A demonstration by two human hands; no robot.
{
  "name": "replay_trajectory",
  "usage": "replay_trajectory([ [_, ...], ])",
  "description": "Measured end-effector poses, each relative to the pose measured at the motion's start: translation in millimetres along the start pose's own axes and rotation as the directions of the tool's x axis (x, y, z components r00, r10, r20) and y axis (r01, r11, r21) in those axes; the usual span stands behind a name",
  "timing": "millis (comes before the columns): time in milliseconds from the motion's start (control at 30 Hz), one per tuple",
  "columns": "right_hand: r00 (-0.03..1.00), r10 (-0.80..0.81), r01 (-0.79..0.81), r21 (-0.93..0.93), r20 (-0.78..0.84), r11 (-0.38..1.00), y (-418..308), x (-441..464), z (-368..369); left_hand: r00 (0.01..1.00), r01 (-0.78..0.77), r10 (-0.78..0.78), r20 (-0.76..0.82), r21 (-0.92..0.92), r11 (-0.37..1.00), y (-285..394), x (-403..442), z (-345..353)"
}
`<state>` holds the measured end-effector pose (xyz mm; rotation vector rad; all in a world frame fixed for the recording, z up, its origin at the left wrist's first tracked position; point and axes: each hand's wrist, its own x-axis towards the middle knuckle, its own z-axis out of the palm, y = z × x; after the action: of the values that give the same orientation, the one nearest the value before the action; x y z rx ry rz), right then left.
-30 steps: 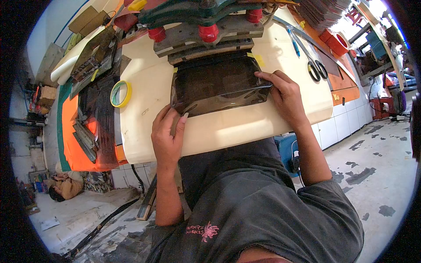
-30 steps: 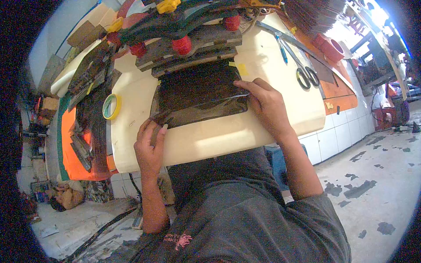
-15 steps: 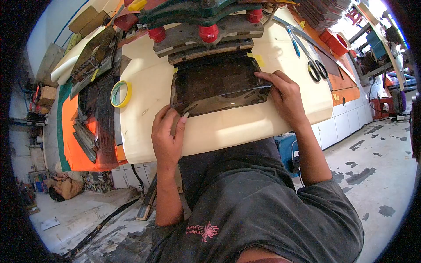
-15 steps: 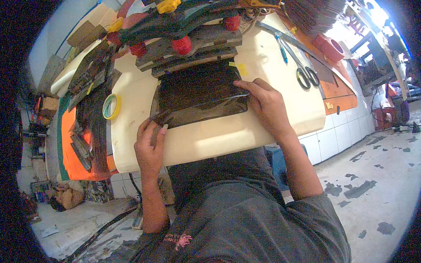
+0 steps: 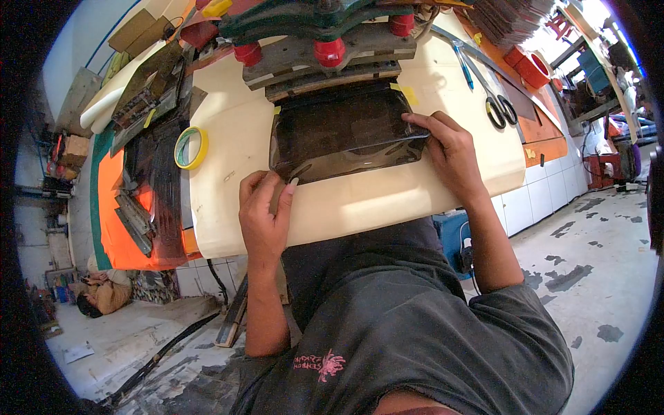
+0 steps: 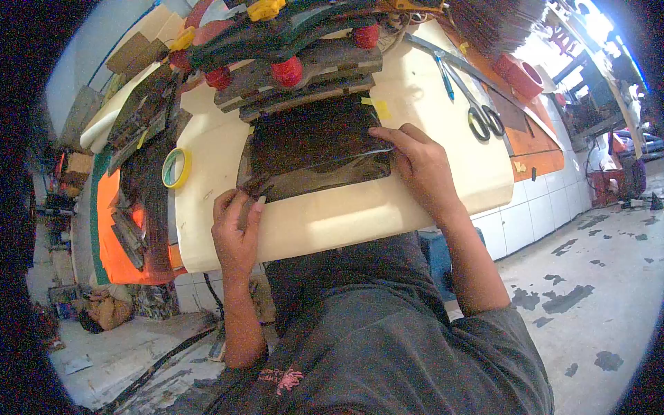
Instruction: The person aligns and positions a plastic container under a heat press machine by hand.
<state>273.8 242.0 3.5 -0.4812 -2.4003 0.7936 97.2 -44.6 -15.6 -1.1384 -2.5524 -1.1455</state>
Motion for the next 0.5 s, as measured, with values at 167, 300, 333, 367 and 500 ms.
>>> replay_trajectory([
  [167,1.000,0.011,-0.011,-0.010,0.007,1.000,-0.5,0.4,-1.1,1.000,0.021,-0.021,0.024,0.005,1.000,-2.8,-0.3,-1.0],
  [300,1.000,0.001,-0.001,-0.017,0.005,1.000,-0.3,0.6,-0.5,0.999,0.020,-0.020,0.037,0.014,1.000,-4.9,-0.5,-0.5],
  [333,1.000,-0.009,0.008,-0.013,-0.003,1.000,-1.2,0.4,-0.1,0.999,0.020,-0.021,0.037,0.014,1.000,-3.6,-0.2,-0.6],
  [367,1.000,-0.018,0.018,-0.010,-0.011,1.000,-1.7,0.2,0.1,1.000,0.018,-0.018,0.025,0.008,1.000,-0.8,0.4,-0.8],
  [500,1.000,-0.016,0.016,-0.012,-0.007,1.000,-1.3,0.3,-0.5,1.000,0.028,-0.028,0.012,0.009,1.000,3.8,1.4,-1.8],
])
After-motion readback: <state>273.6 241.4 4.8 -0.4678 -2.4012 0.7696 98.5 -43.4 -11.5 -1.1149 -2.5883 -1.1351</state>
